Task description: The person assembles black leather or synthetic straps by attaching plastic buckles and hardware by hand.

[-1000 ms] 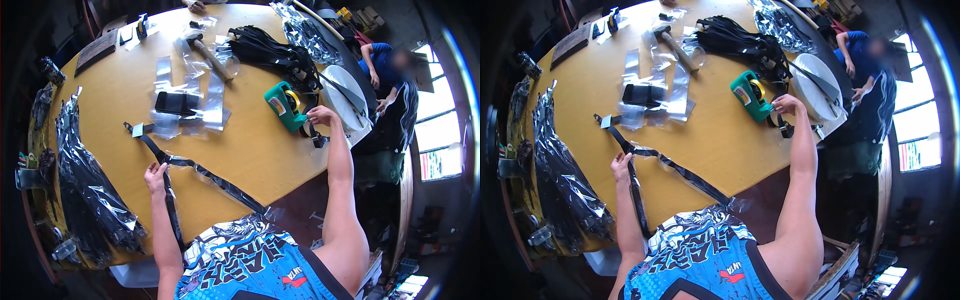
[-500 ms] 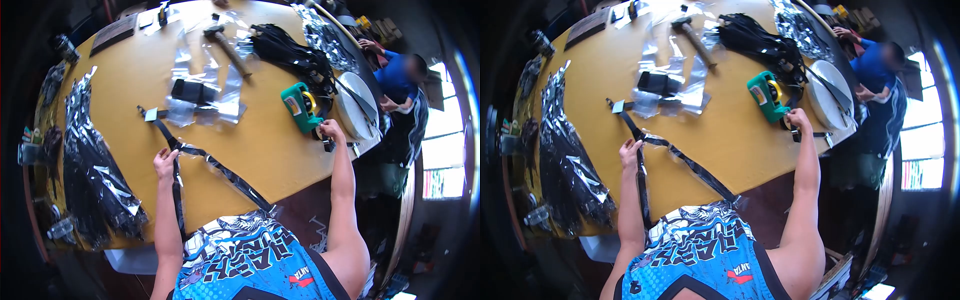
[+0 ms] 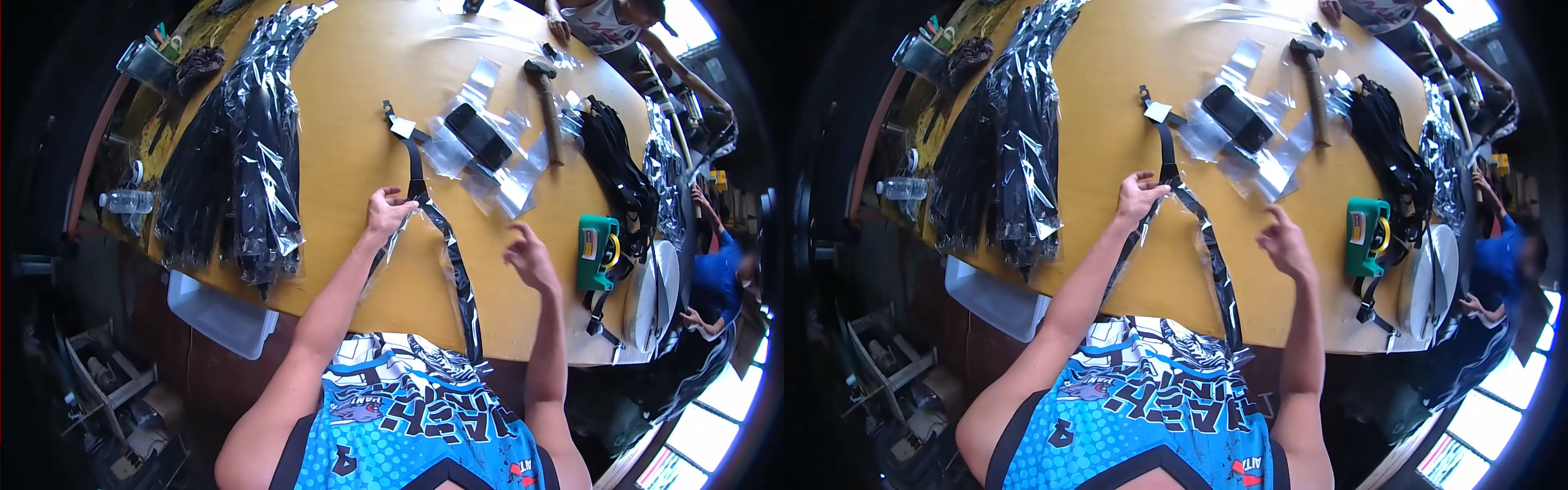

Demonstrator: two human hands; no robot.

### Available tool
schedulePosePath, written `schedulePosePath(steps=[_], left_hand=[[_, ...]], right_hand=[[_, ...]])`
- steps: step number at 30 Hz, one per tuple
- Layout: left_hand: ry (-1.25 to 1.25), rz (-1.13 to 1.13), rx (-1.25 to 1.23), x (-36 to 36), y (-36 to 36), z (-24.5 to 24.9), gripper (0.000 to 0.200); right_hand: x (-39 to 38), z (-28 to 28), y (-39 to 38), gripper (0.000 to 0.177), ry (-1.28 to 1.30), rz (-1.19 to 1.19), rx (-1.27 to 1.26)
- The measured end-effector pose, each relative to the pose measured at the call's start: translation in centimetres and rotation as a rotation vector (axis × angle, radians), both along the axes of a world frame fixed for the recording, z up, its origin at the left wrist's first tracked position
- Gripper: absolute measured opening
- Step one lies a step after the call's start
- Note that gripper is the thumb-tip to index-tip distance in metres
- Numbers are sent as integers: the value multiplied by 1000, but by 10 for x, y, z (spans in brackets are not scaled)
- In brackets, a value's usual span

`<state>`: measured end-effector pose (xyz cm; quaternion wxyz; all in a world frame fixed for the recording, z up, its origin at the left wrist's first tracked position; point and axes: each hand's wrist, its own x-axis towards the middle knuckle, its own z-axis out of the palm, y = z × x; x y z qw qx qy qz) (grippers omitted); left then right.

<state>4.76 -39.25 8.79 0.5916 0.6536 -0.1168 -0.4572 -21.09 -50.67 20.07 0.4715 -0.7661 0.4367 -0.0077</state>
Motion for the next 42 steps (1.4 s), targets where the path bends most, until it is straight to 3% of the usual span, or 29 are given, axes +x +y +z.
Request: schedulePosePath(steps=[5, 11, 27, 30, 32, 34, 37, 42], left_hand=[[-16, -7, 3, 0, 1, 5, 54], [-3, 21, -75, -1, 1, -7, 53], [-14, 50, -154, -6, 3, -16, 48], [-34, 61, -143, -6, 3, -18, 47], [-2, 60, -132, -5, 4, -16, 47], [28, 61, -122, -2, 7, -9, 48], [117, 57, -134, 3, 7, -3, 46], [193, -37, -351, 10, 7, -17, 31]], right_hand=[[137, -6, 4, 36, -44, 378, -202], [179, -32, -3, 36, 10, 513, -272], [181, -42, 11, 34, 152, 521, -484], [176, -47, 15, 36, 149, 462, -612], [169, -44, 15, 41, 82, 288, -761], [161, -50, 9, 42, 94, 260, -718], [153, -66, -1, 50, -195, -65, -136], [149, -77, 2, 52, -280, -20, 147]])
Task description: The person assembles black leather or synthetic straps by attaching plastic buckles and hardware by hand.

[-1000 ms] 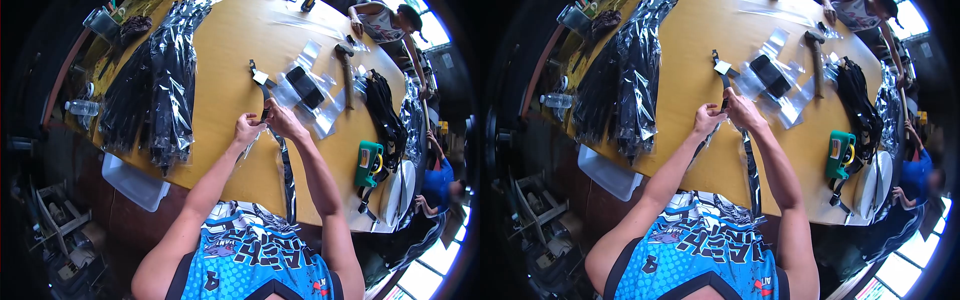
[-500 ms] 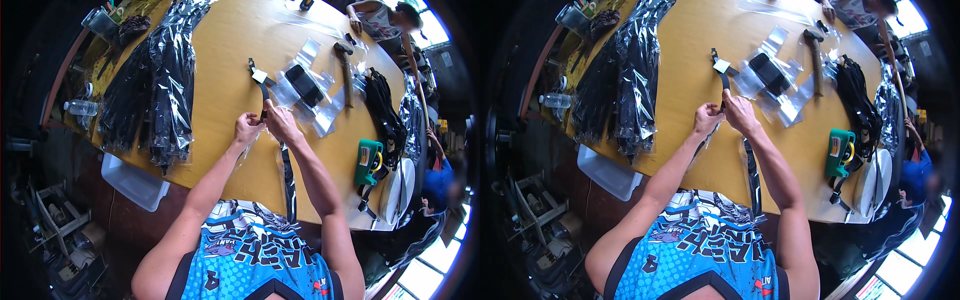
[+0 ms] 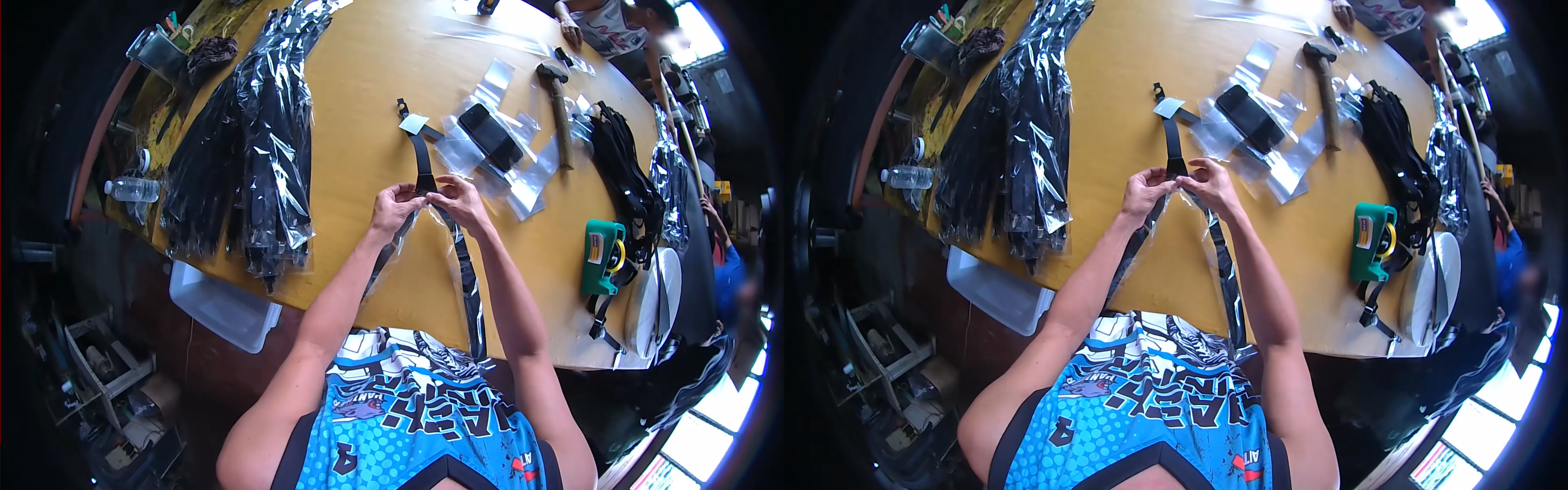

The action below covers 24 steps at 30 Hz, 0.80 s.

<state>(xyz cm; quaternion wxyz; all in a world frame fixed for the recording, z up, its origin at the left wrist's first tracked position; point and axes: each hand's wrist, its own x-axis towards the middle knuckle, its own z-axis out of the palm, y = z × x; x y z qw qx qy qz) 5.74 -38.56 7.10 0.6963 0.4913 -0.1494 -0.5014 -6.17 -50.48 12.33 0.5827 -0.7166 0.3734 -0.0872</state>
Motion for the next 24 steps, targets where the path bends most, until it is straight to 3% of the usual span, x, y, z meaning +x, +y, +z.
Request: schedulePosePath(steps=[2, 9, 11, 16, 24], left_hand=[[-9, -27, -2, 0, 1, 4, 28], [-61, -57, 106, 6, -3, 17, 19], [-18, -64, 84, 5, 0, 18, 18], [7, -89, 44, 9, 1, 28, 19], [-206, -135, 100, 8, 2, 38, 19]], right_hand=[[2, 2, 1, 46, -59, 19, 116], [4, -1, 0, 40, -81, 17, 64], [1, -2, -3, 38, -211, 20, 288], [-8, -2, -11, 40, -183, 76, 318], [-10, 3, -8, 35, -230, 30, 237]])
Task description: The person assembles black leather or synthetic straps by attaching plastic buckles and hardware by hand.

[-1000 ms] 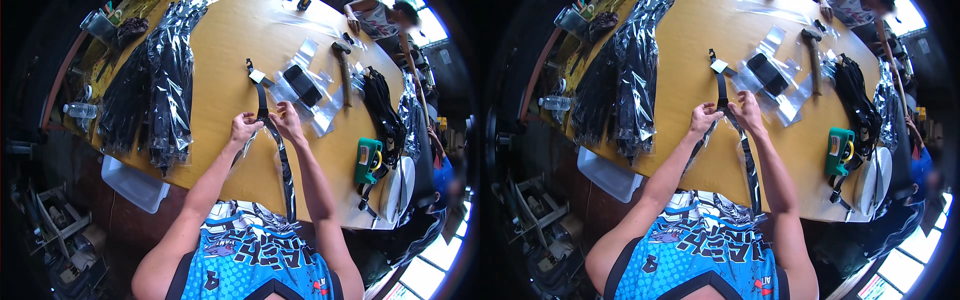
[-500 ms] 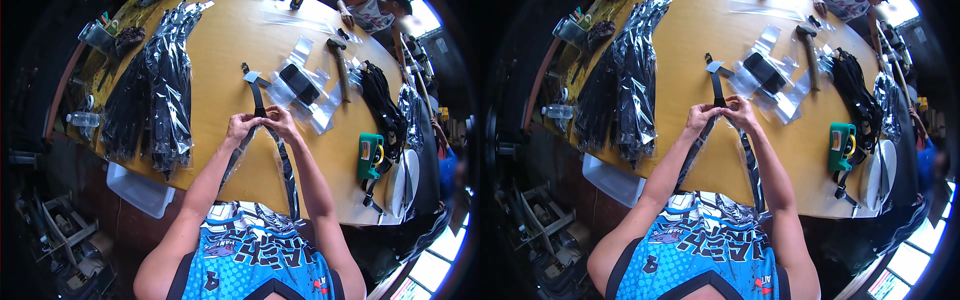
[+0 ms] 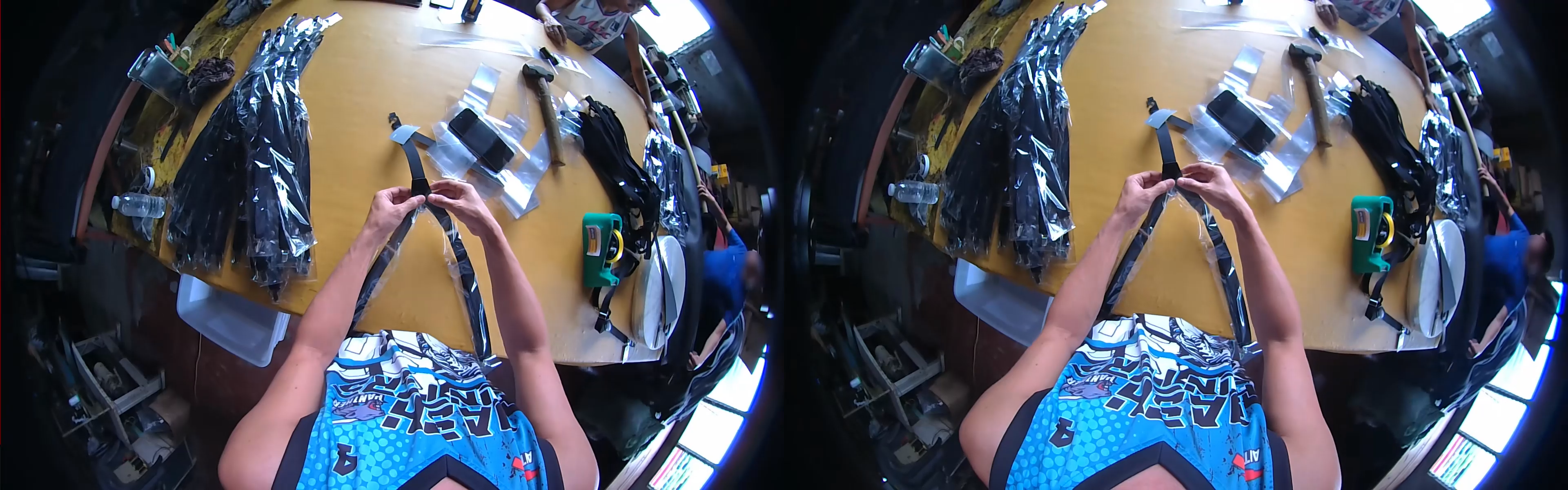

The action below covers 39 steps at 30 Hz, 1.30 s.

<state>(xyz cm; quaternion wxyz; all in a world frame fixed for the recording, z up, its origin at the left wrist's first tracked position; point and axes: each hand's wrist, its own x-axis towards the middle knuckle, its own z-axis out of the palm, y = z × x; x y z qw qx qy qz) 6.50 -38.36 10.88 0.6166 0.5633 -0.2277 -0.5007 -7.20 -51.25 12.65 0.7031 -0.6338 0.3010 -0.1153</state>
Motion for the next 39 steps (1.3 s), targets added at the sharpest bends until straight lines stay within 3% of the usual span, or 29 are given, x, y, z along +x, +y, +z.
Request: schedulePosePath(steps=[4, 10, 12, 13, 17, 20, 22, 25, 27, 28, 30, 32, 35, 38, 39], left_hand=[[46, 23, -19, -2, 0, 0, 19], [-75, 12, 9, 4, 0, 0, 23], [-465, 113, 142, -3, -2, 12, 28], [-782, 260, 151, -9, -4, 14, 32], [-1064, 350, 28, -26, 0, 28, 20], [-1003, 387, -47, -33, -2, 31, 14], [-1023, 398, -84, -36, -2, 39, 12], [-818, 393, -66, -39, -3, 51, 20], [-424, 286, 5, -39, -1, 57, 23], [-425, 282, -1, -38, -3, 58, 23], [-286, 260, 59, -32, -7, 60, 28], [-26, 215, -60, -23, -8, 63, 24], [34, 172, -101, -14, 1, 96, 20], [-87, 94, -123, -10, 7, 130, 18], [-58, 61, -161, -11, 8, 144, 19]], right_hand=[[6, -2, 4, 23, 102, 3, -100], [3, 0, 9, 17, -32, 20, 126], [4, 0, 11, 18, -43, 6, 124], [5, 0, 11, 18, -23, -41, 73], [10, 8, 21, 16, -17, -174, -50], [11, 14, 35, 14, -8, -272, -66], [14, 20, 43, 18, -76, -368, -260], [11, 36, 48, 35, -31, -342, -233], [8, 49, 56, 53, 20, -298, -212], [9, 53, 58, 53, 18, -303, -216], [10, 60, 63, 54, -114, -312, -487], [6, 64, 59, 49, -163, -238, -391], [-1, 77, 67, 17, -459, -463, -311], [-9, 78, 74, 24, -467, -434, -185], [-14, 81, 77, 28, -427, -270, -147]])
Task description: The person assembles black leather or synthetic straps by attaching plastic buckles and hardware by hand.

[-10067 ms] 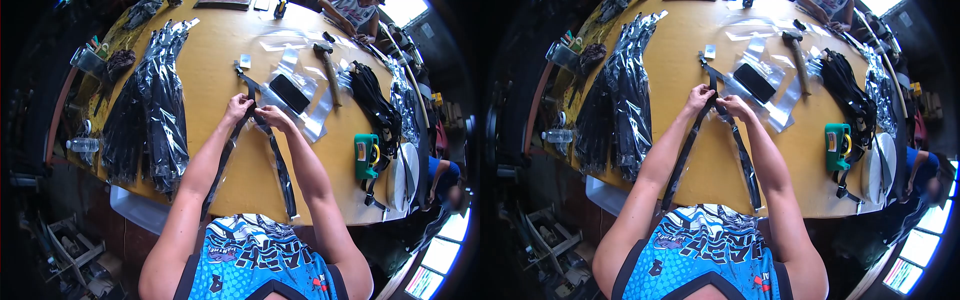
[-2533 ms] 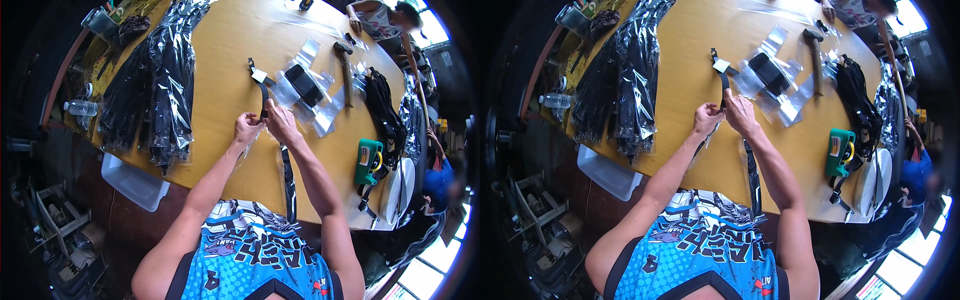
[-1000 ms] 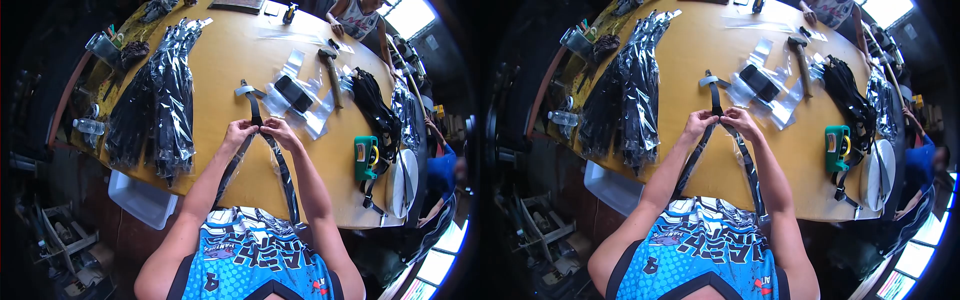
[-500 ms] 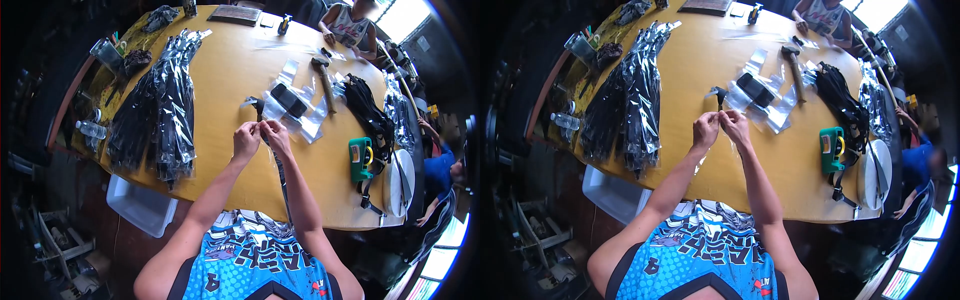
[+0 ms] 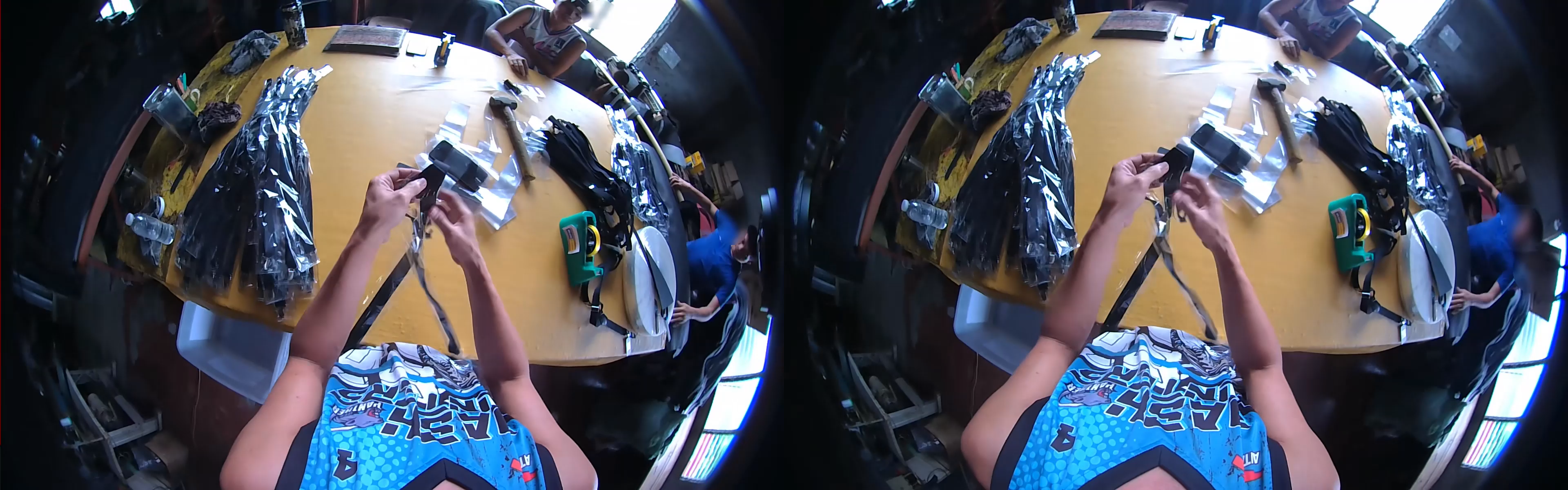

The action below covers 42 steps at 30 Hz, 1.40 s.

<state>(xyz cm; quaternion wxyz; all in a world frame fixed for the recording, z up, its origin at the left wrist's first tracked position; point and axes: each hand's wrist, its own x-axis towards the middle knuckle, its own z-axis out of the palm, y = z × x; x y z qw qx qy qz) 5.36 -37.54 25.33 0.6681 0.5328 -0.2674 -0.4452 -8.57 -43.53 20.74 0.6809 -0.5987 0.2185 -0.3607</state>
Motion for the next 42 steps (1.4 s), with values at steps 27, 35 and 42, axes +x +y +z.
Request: schedulePosePath(steps=[27, 35, 42], left_hand=[[-658, 524, 557, 120, -26, -157, 66], [-764, 376, 771, 18, 95, -169, 65], [-41, -217, 568, 72, 151, -105, 41]], right_hand=[[-87, -70, -70, 50, 902, 74, 82], [-96, -102, -59, 40, 775, 140, 180], [-125, -35, -44, 42, 922, 194, 82]])
